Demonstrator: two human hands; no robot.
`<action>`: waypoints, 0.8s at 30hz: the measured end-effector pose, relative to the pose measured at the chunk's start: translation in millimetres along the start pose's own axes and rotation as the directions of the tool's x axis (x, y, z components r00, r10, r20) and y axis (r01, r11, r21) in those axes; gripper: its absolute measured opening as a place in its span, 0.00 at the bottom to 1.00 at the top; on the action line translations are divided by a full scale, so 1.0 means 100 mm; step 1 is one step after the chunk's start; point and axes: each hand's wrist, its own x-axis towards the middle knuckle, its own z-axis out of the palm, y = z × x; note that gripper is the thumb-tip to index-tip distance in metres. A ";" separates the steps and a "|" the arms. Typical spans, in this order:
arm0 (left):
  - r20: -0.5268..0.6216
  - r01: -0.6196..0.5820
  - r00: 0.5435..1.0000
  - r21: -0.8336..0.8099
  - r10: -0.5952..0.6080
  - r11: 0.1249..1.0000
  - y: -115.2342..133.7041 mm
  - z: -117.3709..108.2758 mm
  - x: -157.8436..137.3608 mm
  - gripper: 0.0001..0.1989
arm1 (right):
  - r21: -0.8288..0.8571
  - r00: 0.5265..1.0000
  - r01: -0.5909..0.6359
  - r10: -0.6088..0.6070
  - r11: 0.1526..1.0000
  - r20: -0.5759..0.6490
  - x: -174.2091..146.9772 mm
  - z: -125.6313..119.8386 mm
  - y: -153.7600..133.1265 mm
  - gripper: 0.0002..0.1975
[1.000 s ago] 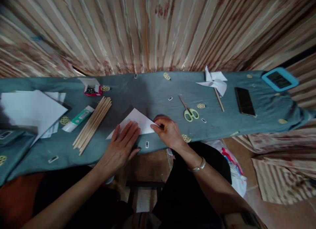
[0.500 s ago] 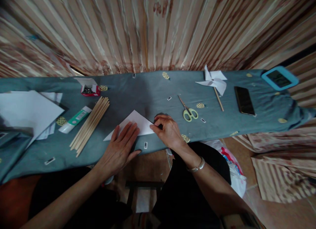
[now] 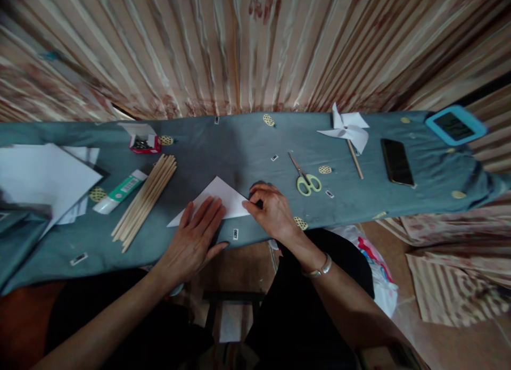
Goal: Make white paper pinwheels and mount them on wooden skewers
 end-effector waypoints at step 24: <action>0.011 -0.006 1.000 0.017 0.006 1.000 0.01 0.03 0.00 0.35 | -0.295 0.986 0.164 -0.167 0.941 0.013 -0.16 0.24 -0.23 0.22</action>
